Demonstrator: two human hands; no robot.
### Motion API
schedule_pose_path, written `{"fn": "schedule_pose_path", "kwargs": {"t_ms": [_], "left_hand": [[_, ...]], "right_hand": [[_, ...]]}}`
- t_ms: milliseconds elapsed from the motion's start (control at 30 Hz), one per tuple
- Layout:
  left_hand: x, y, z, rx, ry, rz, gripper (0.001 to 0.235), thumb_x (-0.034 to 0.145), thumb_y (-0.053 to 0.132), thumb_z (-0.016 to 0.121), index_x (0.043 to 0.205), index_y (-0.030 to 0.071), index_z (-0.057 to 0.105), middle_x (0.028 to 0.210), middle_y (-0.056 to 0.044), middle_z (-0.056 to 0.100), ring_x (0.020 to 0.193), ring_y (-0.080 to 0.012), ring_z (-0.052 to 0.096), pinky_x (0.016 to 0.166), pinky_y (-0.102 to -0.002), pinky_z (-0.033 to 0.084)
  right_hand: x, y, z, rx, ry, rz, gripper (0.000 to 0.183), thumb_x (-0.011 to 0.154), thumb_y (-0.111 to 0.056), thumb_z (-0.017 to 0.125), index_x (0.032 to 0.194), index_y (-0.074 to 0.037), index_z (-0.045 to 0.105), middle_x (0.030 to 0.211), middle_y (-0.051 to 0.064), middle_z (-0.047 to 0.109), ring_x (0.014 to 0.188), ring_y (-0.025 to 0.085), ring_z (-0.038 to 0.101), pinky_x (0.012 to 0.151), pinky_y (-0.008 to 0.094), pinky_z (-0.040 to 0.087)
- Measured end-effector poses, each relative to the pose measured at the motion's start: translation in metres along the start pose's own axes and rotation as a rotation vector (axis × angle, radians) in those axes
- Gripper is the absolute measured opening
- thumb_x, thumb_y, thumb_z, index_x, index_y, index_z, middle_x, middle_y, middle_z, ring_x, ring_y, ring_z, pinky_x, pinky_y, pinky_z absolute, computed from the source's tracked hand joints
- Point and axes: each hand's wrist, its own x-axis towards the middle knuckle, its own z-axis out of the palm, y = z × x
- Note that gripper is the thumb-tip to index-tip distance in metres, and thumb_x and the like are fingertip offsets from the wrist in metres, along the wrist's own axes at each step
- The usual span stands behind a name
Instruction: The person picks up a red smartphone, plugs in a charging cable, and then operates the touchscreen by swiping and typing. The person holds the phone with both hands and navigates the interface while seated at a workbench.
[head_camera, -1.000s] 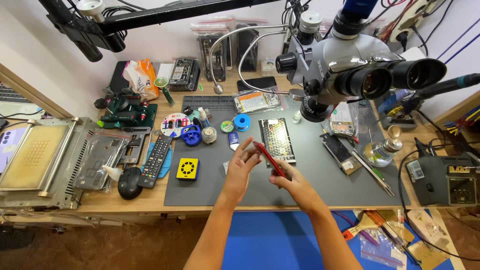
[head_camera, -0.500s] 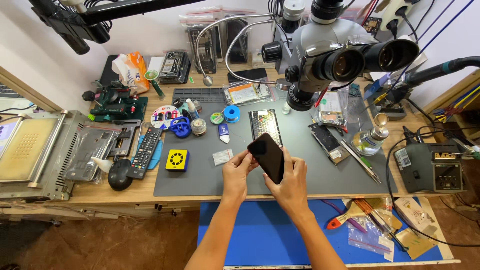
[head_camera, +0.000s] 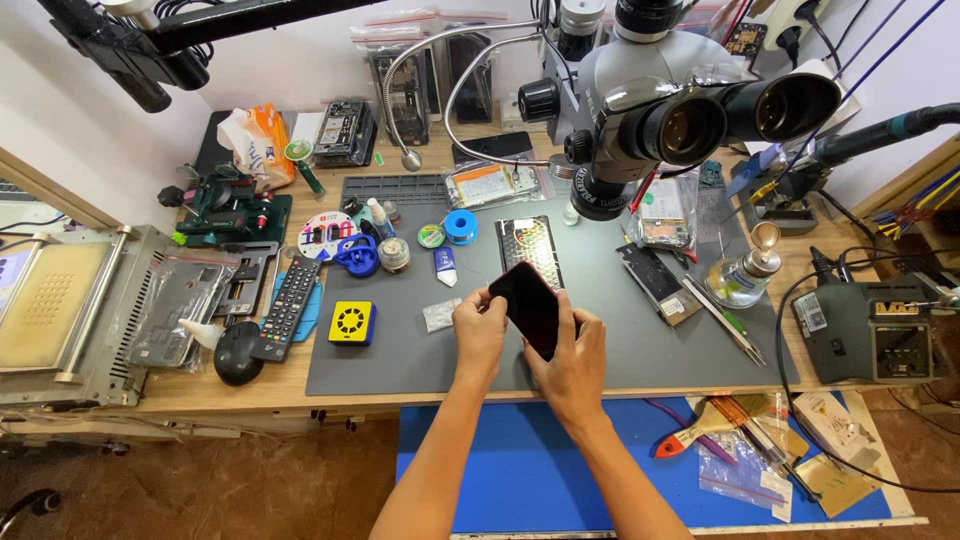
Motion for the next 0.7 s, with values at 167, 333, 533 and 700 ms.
{"fn": "schedule_pose_path", "kwargs": {"t_ms": [167, 333, 533, 700], "left_hand": [[0.001, -0.014, 0.004, 0.028, 0.051, 0.005, 0.015, 0.080, 0.005, 0.064, 0.083, 0.007, 0.078, 0.053, -0.001, 0.053, 0.043, -0.0086, 0.050, 0.041, -0.026, 0.044], [-0.015, 0.017, 0.000, -0.174, -0.058, -0.064, 0.019, 0.089, -0.002, 0.062, 0.104, -0.008, 0.070, 0.080, -0.015, 0.065, 0.059, -0.0163, 0.065, 0.055, -0.029, 0.060], [0.003, -0.009, -0.008, -0.295, -0.150, -0.186, 0.017, 0.096, 0.008, 0.076, 0.099, -0.007, 0.070, 0.085, -0.017, 0.074, 0.072, -0.0247, 0.078, 0.070, -0.035, 0.068], [0.008, -0.016, -0.011, -0.341, -0.140, -0.219, 0.016, 0.096, 0.006, 0.074, 0.095, -0.008, 0.067, 0.085, -0.021, 0.075, 0.071, -0.0309, 0.079, 0.072, -0.040, 0.069]], "right_hand": [[-0.002, 0.003, 0.004, 0.011, 0.012, 0.013, 0.094, 0.072, -0.024, 0.093, 0.155, -0.005, 0.052, 0.112, 0.015, 0.050, 0.096, 0.034, 0.059, 0.086, 0.045, 0.053], [-0.005, 0.015, 0.011, 0.077, 0.010, 0.131, 0.092, 0.073, -0.031, 0.093, 0.152, -0.004, 0.055, 0.115, 0.015, 0.052, 0.102, 0.034, 0.062, 0.090, 0.043, 0.054], [-0.003, 0.016, 0.010, 0.109, -0.034, 0.211, 0.098, 0.068, -0.031, 0.096, 0.152, -0.005, 0.055, 0.114, 0.015, 0.052, 0.103, 0.035, 0.064, 0.089, 0.044, 0.055], [-0.001, 0.013, 0.006, 0.125, -0.102, 0.281, 0.099, 0.065, -0.030, 0.096, 0.152, -0.005, 0.055, 0.116, 0.015, 0.052, 0.106, 0.037, 0.065, 0.090, 0.047, 0.057]]}}
